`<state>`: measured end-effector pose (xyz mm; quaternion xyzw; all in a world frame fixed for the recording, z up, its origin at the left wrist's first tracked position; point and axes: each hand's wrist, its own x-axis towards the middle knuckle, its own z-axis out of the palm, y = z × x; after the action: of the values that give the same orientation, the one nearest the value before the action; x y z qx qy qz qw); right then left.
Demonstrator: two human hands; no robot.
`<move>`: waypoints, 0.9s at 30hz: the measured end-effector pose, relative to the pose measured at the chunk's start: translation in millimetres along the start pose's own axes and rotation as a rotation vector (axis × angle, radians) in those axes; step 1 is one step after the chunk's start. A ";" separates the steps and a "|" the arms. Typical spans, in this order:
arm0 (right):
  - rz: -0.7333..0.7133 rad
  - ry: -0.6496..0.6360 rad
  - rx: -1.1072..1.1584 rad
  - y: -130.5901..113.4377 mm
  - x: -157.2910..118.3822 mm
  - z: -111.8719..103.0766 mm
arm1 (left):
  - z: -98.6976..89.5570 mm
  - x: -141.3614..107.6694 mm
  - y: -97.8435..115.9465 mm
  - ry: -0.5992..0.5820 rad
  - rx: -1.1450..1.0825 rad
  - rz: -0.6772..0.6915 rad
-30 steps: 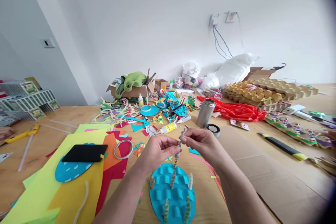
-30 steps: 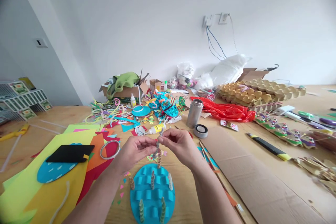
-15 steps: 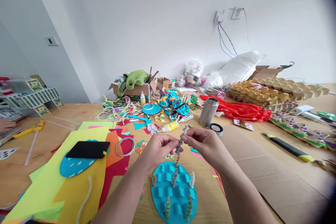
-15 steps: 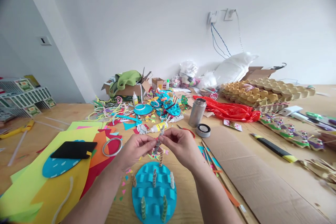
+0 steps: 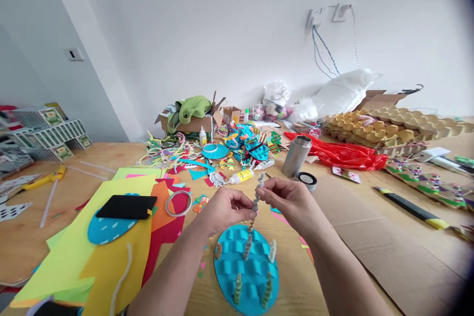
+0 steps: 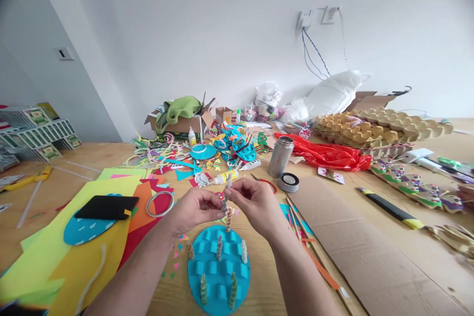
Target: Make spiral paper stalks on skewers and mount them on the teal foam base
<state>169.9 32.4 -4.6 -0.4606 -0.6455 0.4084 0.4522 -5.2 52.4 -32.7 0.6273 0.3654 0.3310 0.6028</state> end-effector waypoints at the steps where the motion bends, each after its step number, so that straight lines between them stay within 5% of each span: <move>1: -0.002 -0.003 -0.009 -0.5 -0.2 0.3 | -0.1 -0.3 0.1 0.005 0.012 0.000; 14: -0.005 -0.011 -0.089 0.1 -0.8 3.6 | -2.5 -1.7 3.0 0.088 0.209 0.084; 27: -0.017 -0.041 -0.102 0.8 -1.7 8.0 | -7.4 -1.8 -0.6 0.023 0.246 0.095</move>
<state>162.7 30.0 -7.8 -0.4691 -0.6785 0.3804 0.4182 -12.5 54.7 -32.9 0.7094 0.3800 0.3189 0.5007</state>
